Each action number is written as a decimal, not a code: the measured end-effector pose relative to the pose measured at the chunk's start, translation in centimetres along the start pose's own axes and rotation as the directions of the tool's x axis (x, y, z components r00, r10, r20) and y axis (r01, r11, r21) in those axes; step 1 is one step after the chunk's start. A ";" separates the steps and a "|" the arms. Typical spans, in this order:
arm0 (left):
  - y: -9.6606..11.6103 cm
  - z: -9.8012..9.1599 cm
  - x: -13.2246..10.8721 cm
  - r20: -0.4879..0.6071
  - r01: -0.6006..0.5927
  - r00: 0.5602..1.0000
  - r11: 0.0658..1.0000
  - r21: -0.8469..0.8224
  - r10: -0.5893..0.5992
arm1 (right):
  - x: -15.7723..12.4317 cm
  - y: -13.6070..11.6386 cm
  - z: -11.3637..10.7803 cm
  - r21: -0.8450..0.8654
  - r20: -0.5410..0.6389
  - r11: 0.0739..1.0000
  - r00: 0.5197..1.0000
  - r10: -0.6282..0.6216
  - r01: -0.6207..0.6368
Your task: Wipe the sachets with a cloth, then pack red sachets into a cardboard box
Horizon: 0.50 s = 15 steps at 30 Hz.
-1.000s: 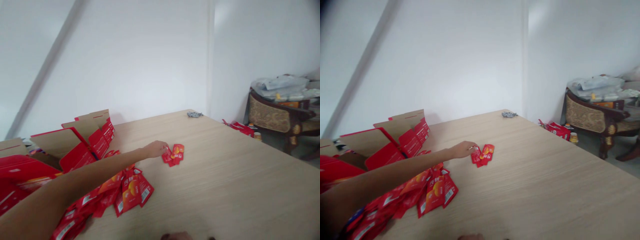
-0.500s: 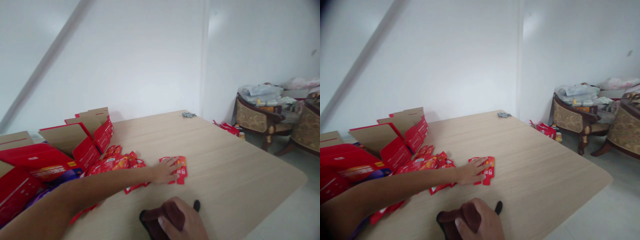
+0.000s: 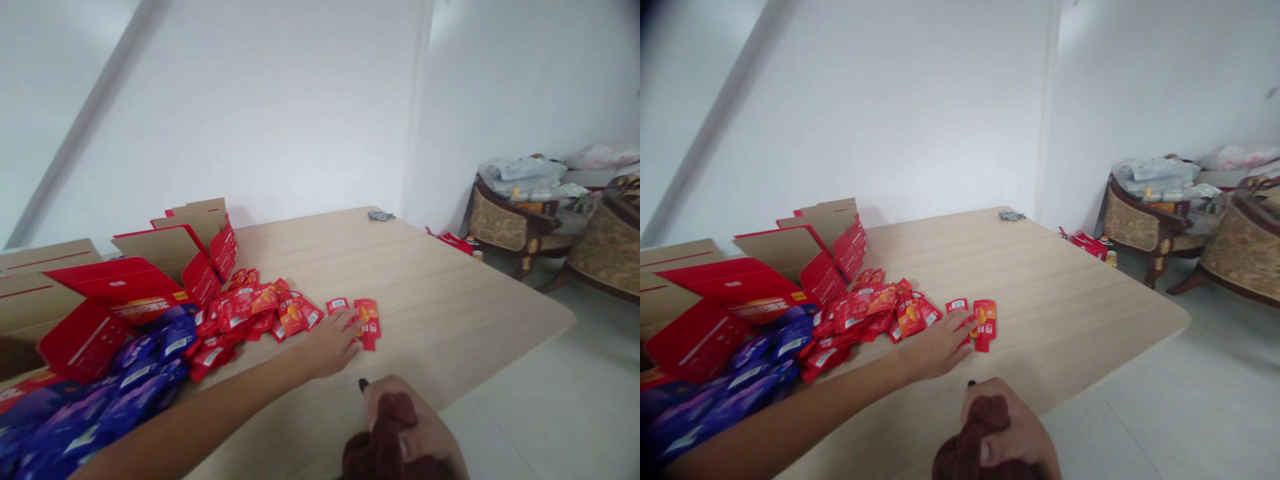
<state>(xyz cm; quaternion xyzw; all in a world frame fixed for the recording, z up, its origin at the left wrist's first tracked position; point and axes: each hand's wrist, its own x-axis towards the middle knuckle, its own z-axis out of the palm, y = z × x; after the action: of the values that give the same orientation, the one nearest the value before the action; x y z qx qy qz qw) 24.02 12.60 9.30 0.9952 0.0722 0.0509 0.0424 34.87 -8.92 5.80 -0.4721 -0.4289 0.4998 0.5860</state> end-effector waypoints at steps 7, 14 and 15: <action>2.2 4.4 -2.9 -0.064 0.065 0.996 0.998 -0.020 -0.066 | 0.2 -0.5 0.0 0.113 0.079 0.994 0.997 -0.010 0.001; 3.4 5.8 -6.4 -0.154 0.121 0.980 0.992 -0.042 -0.126 | -1.4 -0.6 -0.3 0.075 -0.075 0.997 0.997 -0.023 0.028; 3.7 5.9 -6.5 -0.170 0.142 0.974 0.989 -0.047 -0.149 | -1.7 -0.7 -0.8 0.040 -0.085 0.998 0.996 -0.040 0.044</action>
<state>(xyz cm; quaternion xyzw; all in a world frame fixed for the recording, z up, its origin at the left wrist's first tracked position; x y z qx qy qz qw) 18.75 7.50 3.19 0.9782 0.1473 0.1350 0.0570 35.55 -10.70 6.31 -0.4713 -0.4032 0.4758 0.6236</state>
